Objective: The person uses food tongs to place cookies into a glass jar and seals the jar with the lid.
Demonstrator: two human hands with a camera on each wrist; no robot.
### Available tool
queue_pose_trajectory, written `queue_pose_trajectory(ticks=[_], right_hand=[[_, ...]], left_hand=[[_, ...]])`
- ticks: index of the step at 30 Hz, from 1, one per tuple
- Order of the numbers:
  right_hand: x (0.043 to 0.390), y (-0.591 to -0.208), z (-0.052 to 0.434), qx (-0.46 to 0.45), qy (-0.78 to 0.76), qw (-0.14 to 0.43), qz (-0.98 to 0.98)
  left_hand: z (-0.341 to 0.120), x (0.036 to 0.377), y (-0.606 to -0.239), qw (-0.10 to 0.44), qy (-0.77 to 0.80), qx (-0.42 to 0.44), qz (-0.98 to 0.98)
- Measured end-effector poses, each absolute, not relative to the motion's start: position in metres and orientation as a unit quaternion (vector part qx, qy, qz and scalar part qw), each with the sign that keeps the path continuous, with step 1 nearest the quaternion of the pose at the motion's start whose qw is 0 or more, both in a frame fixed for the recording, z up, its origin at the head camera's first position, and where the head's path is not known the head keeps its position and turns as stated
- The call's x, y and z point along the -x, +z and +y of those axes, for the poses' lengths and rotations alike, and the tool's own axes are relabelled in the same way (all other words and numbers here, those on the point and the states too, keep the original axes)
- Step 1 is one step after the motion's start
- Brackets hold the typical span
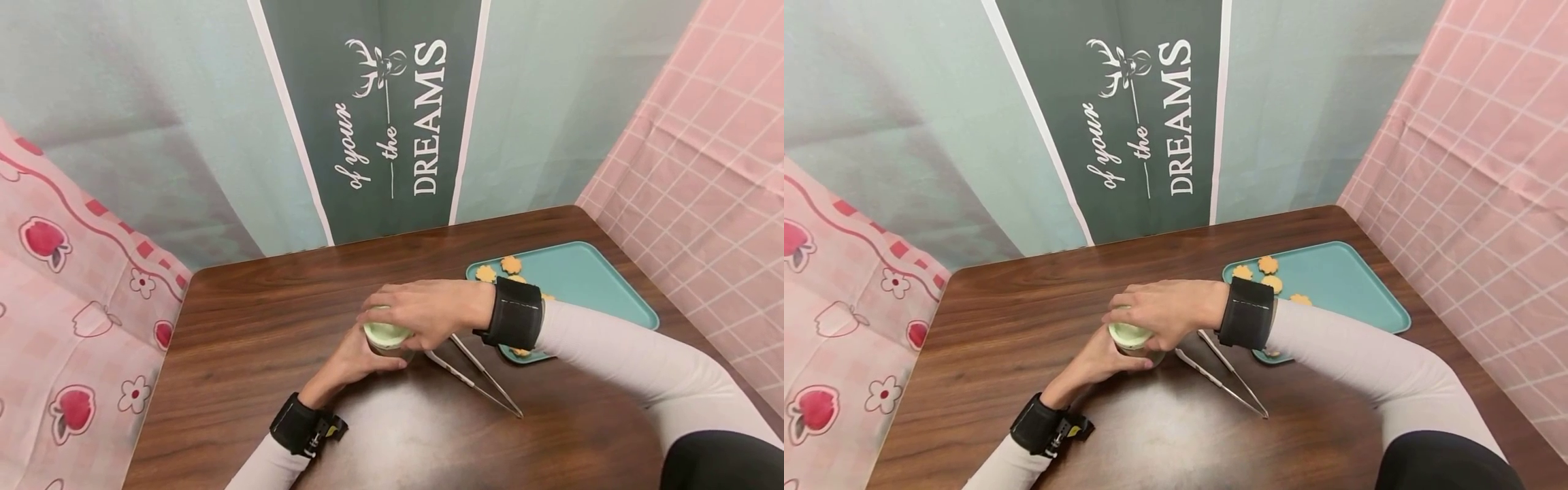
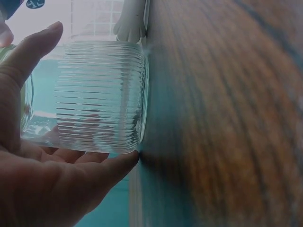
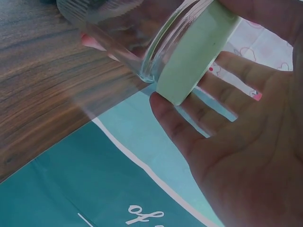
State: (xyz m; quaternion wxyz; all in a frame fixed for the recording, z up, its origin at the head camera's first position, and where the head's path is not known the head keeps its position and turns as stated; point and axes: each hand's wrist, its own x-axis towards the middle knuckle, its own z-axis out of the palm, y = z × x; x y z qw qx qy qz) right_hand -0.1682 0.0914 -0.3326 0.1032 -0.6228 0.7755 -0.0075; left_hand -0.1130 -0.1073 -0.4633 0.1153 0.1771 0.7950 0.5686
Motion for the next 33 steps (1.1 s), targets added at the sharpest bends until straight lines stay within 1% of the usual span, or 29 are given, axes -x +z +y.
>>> queue_pose_trajectory(ticks=[5, 9, 17, 21, 27, 33], right_hand=[[0.169, -0.332, 0.091, 0.624, 0.000, 0.103, 0.775], [0.167, -0.330, 0.092, 0.605, 0.003, 0.096, 0.791], [0.158, -0.324, 0.089, 0.548, 0.027, 0.045, 0.835], [0.153, -0.321, 0.085, 0.532, 0.040, 0.032, 0.845], [0.149, -0.323, 0.080, 0.513, 0.047, 0.048, 0.856], [0.150, -0.326, 0.078, 0.515, 0.053, 0.056, 0.854]], left_hand=[[-0.108, 0.114, -0.463, 0.117, 0.569, -0.182, 0.793], [-0.108, 0.115, -0.462, 0.120, 0.564, -0.179, 0.797], [-0.109, 0.112, -0.462, 0.126, 0.567, -0.161, 0.798], [-0.108, 0.111, -0.462, 0.125, 0.576, -0.160, 0.792], [-0.109, 0.112, -0.463, 0.131, 0.580, -0.157, 0.789], [-0.108, 0.113, -0.463, 0.133, 0.574, -0.154, 0.793]])
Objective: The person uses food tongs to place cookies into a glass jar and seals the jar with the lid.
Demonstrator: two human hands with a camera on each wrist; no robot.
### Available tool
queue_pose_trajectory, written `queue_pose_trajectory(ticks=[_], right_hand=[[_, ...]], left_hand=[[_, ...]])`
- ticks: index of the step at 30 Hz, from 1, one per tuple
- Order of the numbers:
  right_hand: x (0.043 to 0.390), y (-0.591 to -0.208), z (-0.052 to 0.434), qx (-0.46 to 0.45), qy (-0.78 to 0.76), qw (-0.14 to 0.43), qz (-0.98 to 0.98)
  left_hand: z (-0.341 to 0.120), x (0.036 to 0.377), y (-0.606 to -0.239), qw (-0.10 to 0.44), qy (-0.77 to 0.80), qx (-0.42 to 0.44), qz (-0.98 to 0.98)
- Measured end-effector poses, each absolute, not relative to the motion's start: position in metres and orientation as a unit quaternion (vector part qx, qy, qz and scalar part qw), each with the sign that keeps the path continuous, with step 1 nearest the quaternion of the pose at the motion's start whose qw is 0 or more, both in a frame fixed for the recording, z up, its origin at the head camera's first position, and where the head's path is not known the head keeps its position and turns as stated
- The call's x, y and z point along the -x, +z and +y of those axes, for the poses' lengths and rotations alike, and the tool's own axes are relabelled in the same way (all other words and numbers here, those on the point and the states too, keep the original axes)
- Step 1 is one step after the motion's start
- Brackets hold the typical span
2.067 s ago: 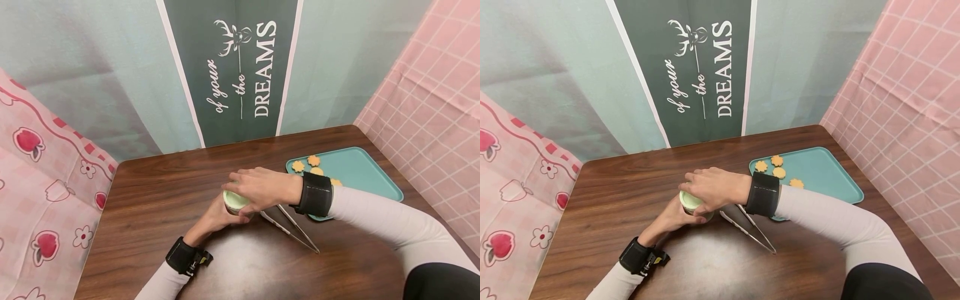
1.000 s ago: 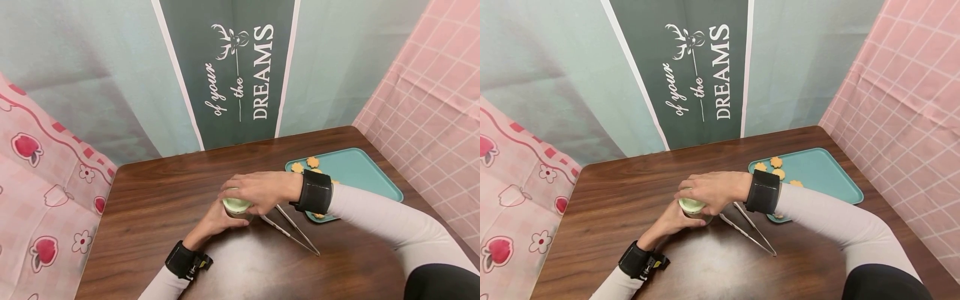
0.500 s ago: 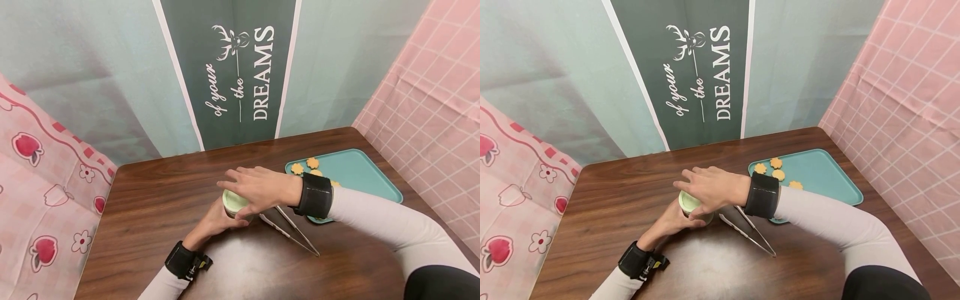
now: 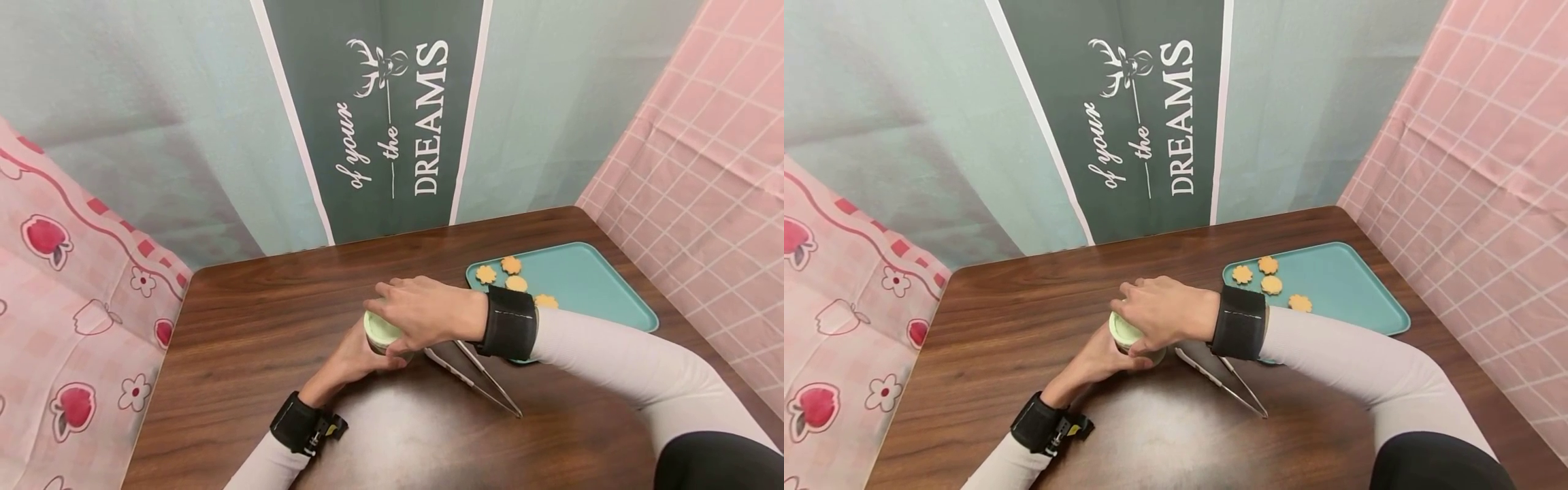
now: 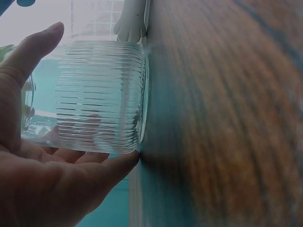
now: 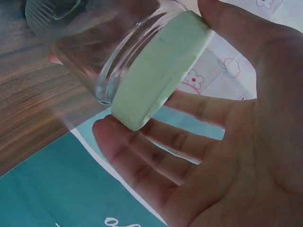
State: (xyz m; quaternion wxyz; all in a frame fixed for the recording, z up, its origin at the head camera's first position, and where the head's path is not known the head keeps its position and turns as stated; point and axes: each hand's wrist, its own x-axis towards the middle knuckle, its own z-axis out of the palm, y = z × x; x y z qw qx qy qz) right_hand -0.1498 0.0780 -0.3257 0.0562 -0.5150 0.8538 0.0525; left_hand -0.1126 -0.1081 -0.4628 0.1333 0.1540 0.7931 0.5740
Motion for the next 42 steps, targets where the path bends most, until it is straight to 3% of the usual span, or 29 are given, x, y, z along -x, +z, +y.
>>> queue_pose_trajectory(ticks=[42], right_hand=[[0.1534, -0.3226, 0.0824, 0.567, 0.044, 0.080, 0.818]], left_hand=[[-0.1096, 0.1146, -0.4680, 0.130, 0.574, -0.166, 0.791]])
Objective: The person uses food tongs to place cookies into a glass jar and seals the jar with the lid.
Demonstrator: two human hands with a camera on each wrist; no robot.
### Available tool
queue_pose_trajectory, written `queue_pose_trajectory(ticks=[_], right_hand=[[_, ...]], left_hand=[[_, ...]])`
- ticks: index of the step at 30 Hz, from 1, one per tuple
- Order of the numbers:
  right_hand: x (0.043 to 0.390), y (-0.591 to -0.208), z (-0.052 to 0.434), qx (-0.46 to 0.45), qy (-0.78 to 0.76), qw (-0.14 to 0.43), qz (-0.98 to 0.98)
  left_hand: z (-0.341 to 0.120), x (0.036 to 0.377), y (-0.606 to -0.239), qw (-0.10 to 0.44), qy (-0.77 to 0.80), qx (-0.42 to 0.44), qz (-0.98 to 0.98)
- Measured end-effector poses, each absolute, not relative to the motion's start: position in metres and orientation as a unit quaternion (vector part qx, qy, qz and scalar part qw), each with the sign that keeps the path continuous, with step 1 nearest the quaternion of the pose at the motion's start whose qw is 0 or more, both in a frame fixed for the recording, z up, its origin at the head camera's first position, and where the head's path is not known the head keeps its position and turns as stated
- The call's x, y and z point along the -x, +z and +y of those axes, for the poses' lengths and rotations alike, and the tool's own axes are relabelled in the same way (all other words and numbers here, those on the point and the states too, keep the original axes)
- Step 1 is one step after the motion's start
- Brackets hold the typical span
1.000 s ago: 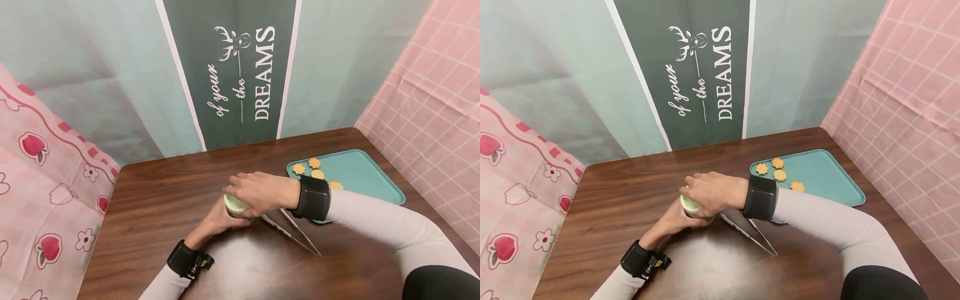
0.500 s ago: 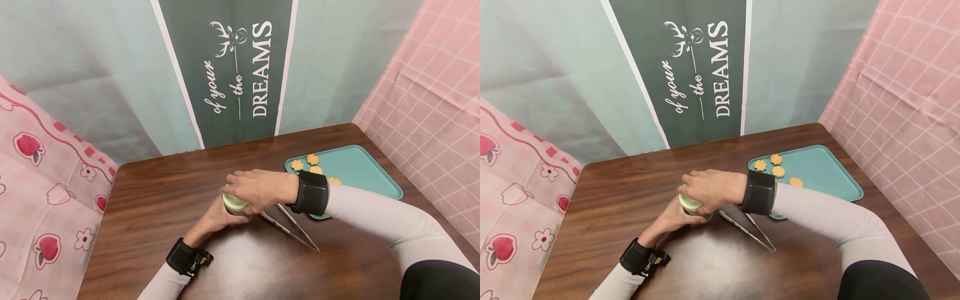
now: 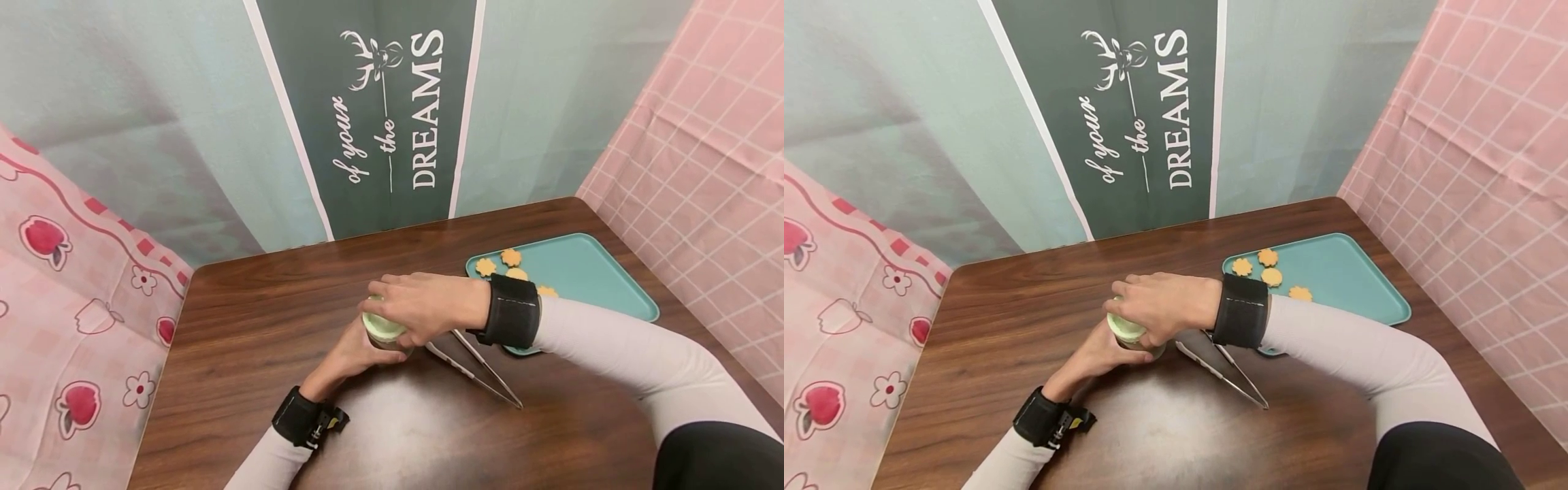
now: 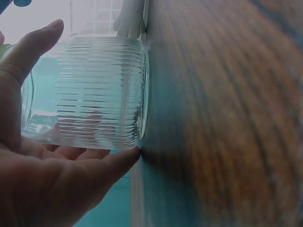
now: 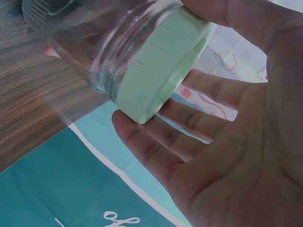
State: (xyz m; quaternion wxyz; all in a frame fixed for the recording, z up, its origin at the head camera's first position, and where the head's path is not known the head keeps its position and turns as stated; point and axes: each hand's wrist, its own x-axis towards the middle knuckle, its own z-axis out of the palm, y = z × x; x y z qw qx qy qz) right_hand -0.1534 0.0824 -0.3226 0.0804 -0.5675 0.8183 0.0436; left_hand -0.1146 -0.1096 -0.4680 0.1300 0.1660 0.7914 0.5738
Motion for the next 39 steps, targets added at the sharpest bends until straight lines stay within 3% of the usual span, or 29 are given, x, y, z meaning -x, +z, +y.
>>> queue_pose_trajectory(ticks=[21, 39], right_hand=[[0.146, -0.315, 0.091, 0.558, 0.038, 0.088, 0.825], [0.140, -0.305, 0.104, 0.562, 0.037, 0.044, 0.825]], left_hand=[[-0.109, 0.111, -0.470, 0.132, 0.572, -0.167, 0.792], [-0.109, 0.118, -0.466, 0.125, 0.575, -0.174, 0.789]])
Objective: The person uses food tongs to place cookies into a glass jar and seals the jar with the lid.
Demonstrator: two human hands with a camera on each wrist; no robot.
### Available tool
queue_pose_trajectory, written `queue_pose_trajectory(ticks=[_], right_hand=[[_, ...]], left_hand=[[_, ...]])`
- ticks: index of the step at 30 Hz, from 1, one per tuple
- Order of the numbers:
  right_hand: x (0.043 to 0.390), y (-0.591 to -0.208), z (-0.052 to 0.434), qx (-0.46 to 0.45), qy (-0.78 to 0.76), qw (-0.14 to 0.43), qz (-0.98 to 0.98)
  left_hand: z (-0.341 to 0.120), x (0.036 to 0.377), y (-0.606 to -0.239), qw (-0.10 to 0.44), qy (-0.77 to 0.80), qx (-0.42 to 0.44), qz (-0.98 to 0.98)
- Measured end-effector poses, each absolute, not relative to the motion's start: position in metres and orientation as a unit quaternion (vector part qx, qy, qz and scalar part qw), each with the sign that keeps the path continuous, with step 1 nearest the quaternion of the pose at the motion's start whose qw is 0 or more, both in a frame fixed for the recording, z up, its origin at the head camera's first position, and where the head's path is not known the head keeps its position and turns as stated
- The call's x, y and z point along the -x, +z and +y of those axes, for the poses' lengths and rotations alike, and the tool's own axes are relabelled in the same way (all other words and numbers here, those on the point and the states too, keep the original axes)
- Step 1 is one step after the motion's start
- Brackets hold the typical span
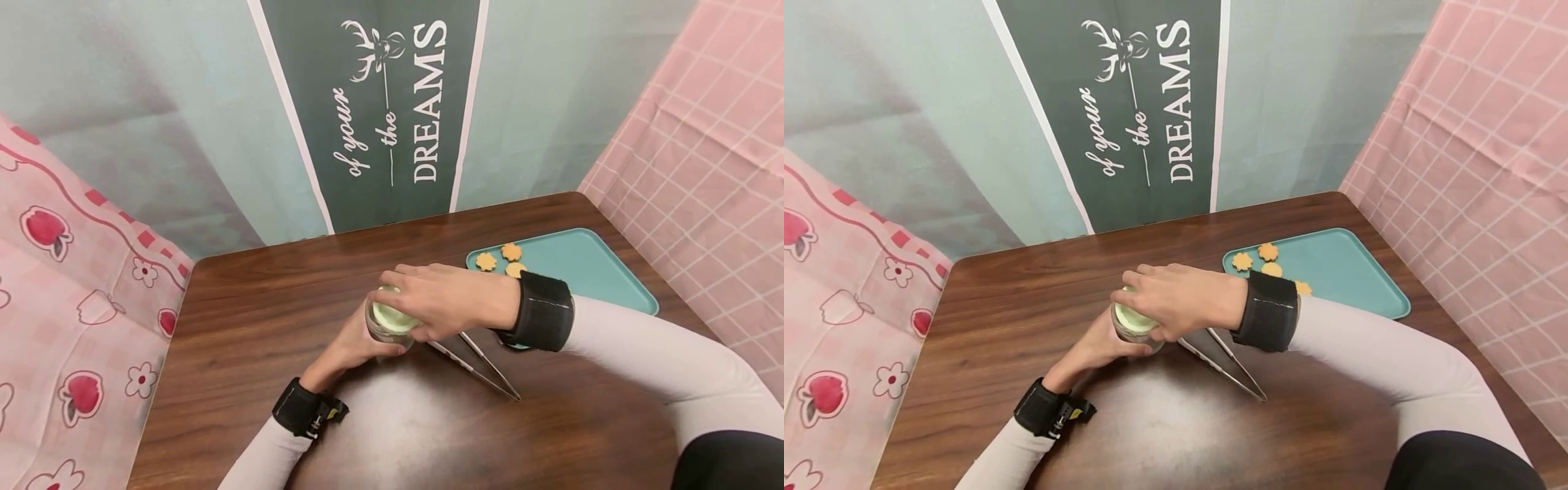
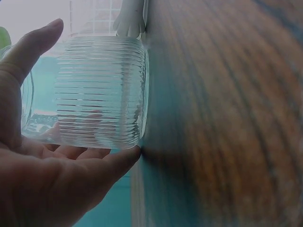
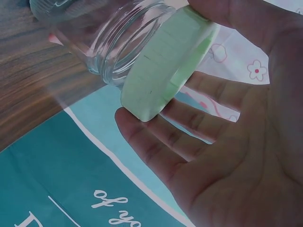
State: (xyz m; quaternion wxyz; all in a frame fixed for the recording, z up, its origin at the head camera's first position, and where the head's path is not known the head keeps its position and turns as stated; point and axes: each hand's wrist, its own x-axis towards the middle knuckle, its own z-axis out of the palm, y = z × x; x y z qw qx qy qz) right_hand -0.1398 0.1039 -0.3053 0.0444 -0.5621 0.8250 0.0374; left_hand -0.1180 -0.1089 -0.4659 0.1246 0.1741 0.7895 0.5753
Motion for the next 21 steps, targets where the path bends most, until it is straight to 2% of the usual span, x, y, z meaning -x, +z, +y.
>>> queue_pose_trajectory(ticks=[9, 21], right_hand=[[0.132, -0.306, 0.112, 0.576, 0.026, 0.027, 0.817], [0.118, -0.305, 0.117, 0.589, 0.026, 0.014, 0.808]], left_hand=[[-0.109, 0.116, -0.465, 0.131, 0.580, -0.165, 0.787], [-0.110, 0.118, -0.468, 0.113, 0.574, -0.183, 0.790]])
